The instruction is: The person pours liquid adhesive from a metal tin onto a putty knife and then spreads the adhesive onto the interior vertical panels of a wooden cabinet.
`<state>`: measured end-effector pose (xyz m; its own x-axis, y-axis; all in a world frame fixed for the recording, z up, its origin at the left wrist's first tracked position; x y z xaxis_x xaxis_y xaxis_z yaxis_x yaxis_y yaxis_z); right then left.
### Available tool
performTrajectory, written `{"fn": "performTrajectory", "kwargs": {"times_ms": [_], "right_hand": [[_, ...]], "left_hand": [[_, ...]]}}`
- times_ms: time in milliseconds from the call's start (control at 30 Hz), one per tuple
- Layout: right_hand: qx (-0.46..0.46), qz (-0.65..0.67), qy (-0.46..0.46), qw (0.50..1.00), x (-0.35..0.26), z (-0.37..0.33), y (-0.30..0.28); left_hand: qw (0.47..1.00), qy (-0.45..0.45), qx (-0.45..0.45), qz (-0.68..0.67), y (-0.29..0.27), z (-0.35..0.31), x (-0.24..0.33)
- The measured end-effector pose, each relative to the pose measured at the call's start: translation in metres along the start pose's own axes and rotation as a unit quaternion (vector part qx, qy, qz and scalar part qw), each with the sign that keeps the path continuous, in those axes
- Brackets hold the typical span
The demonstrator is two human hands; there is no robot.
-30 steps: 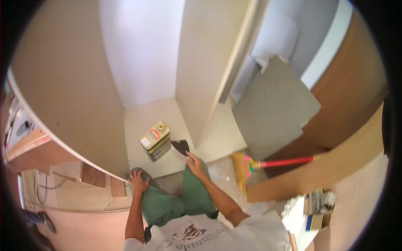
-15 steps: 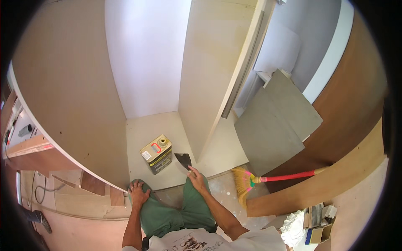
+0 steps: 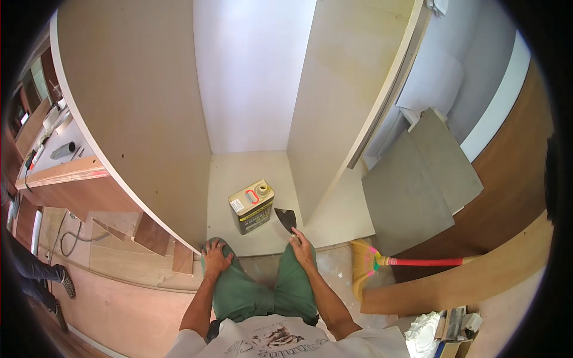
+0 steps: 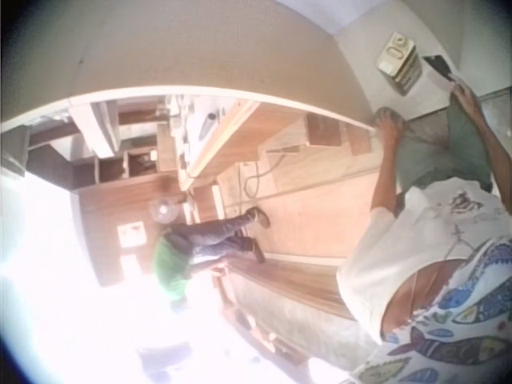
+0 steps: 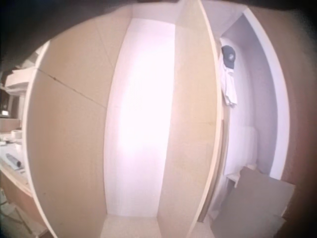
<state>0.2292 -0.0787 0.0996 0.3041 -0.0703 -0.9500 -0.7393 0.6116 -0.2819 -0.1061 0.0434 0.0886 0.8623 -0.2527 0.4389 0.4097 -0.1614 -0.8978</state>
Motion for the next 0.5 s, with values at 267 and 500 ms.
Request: {"fn": "performTrajectory", "kwargs": {"times_ms": [267, 500], "right_hand": [[0.011, 0.001, 0.020, 1.000, -0.003, -0.001, -0.005], [0.027, 0.030, -0.018, 0.999, 0.009, -0.002, -0.003]], "left_hand": [[1.000, -0.007, -0.008, -0.006, -0.002, 0.002, 0.005], [1.000, 0.000, -0.014, 0.008, 0.004, -0.001, -0.001]]}}
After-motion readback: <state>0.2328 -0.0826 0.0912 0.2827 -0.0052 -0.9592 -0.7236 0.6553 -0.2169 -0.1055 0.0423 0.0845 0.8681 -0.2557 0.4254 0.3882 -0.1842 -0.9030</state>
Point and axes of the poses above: each hand's wrist, its own z-axis towards the middle knuckle, its own y-axis out of the palm, x = y × z, the point moved 2 cm from there along z, towards the middle knuckle, and after that the axes turned 6 degrees about x, right-handed, at the moved point
